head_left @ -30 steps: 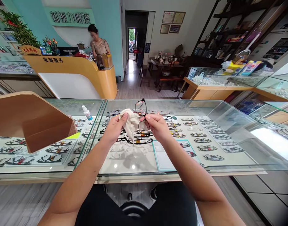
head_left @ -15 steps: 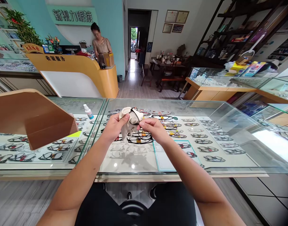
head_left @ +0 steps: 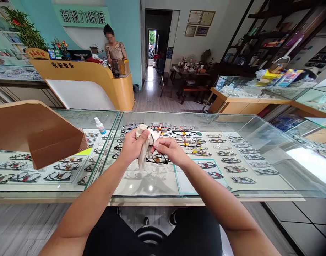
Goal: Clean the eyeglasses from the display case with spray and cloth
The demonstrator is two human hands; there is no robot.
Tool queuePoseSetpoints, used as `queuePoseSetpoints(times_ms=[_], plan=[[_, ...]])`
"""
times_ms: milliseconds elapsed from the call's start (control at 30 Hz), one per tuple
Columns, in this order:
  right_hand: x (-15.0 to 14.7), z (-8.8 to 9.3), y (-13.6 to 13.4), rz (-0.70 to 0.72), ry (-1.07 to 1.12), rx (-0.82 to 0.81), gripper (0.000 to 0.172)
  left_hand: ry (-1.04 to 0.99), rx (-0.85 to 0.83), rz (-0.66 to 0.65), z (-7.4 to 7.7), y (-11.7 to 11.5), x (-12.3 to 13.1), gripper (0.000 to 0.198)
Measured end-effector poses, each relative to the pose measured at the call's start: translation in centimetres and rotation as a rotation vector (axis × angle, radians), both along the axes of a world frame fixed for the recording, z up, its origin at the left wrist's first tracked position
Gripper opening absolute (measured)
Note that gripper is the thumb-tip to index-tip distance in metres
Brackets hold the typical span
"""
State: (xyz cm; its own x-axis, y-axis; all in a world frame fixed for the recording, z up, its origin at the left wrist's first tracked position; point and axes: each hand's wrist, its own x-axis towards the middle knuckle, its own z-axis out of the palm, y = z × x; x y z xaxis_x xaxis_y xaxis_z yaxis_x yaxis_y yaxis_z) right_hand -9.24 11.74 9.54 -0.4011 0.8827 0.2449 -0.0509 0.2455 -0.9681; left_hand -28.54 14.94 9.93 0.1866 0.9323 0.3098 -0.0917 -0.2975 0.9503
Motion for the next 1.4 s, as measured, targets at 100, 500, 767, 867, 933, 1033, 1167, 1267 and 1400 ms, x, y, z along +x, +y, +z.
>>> queuePoseSetpoints(times_ms=[100,500,767,867,933,1033,1167,1267,1400], plan=[[0.3,0.1,0.2,-0.039,0.028,-0.035,0.06,0.012,0.001,-0.022,0.0,0.3,-0.5,0.069],[-0.8,-0.9,-0.4,-0.01,0.098,-0.09,0.061,-0.045,0.043,0.005,0.4,-1.0,0.5,0.064],[0.3,-0.1,0.0,-0.064,0.164,-0.15,0.057,-0.013,-0.036,-0.162,1.1,-0.2,-0.5,0.065],[-0.1,-0.5,-0.1,-0.032,0.187,-0.178,0.059,-0.018,-0.059,-0.163,1.0,-0.5,-0.4,0.065],[-0.5,-0.9,-0.2,-0.016,0.179,-0.191,0.061,-0.011,-0.043,-0.129,0.7,-0.7,-0.2,0.062],[-0.9,-1.3,-0.3,-0.007,0.136,-0.173,0.064,0.003,0.041,-0.002,0.3,-0.8,0.2,0.057],[-0.9,-1.4,-0.1,-0.016,0.119,-0.163,0.062,0.001,0.098,0.105,0.2,-0.6,0.2,0.069],[-0.5,-1.1,0.3,-0.046,0.168,-0.169,0.059,0.026,0.056,0.025,0.5,-0.2,-0.3,0.07],[-0.2,-0.5,0.3,-0.049,0.21,-0.199,0.058,0.024,-0.024,-0.152,0.9,-0.2,-0.8,0.066]])
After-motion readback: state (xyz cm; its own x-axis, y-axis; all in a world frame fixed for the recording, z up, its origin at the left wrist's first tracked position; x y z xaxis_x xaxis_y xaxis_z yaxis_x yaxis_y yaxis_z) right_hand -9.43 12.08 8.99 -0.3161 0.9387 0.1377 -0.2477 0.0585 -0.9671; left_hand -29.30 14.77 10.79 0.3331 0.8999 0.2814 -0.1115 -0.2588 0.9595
